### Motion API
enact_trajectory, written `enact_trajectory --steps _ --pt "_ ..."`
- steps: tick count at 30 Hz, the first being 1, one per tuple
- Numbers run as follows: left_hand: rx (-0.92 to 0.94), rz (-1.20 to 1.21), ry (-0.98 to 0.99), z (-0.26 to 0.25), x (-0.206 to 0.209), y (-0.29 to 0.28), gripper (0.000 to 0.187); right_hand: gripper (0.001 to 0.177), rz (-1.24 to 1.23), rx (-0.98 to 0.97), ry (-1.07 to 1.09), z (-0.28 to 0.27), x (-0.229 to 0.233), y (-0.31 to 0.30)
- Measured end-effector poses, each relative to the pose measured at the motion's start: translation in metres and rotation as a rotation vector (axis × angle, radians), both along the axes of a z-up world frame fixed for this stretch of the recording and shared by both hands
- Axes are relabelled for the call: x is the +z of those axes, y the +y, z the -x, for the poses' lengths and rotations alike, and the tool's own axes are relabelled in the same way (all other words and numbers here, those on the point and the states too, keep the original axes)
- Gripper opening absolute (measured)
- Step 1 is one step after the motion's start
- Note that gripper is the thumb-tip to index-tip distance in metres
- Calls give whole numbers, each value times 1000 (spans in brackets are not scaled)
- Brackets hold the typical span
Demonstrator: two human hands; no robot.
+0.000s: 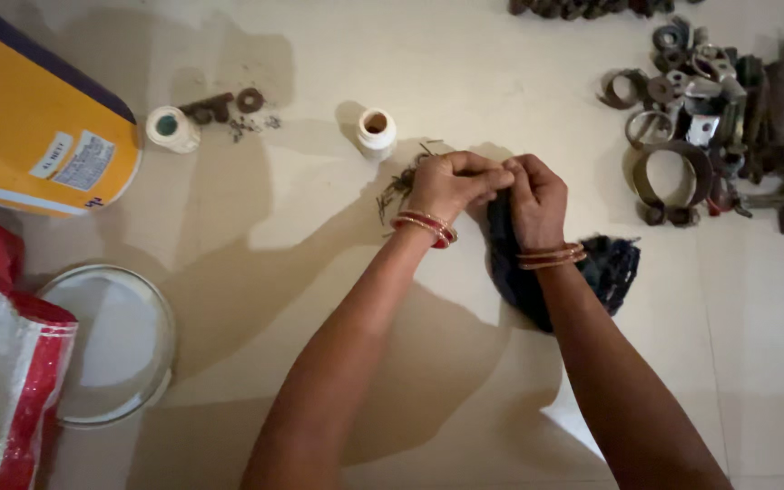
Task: The person wipes a small white bottle with a dark cloth, then picks up small metal pins and washers from the floor, placing them into the bottle. The person then wipes the floor and a bucket lid with the cloth.
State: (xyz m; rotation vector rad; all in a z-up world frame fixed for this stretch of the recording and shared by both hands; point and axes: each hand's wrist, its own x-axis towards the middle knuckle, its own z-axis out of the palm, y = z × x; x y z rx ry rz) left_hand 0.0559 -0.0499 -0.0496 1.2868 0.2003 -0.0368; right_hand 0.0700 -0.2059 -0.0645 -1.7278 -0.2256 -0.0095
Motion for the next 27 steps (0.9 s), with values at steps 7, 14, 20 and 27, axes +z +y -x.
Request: enact_trajectory --steps 7,14,20,27 --pt "393 -883 -293 0 81 101 17 30 183 -175 -58 2 17 13" --pt "98 -1411 -220 3 95 136 13 29 253 -207 -110 -1 13 17" --pt "161 -1406 -438 6 70 115 8 29 253 -211 -106 0 12 18" --pt "-95 -1411 -301 38 18 84 22 30 220 -206 -78 0 11 17"
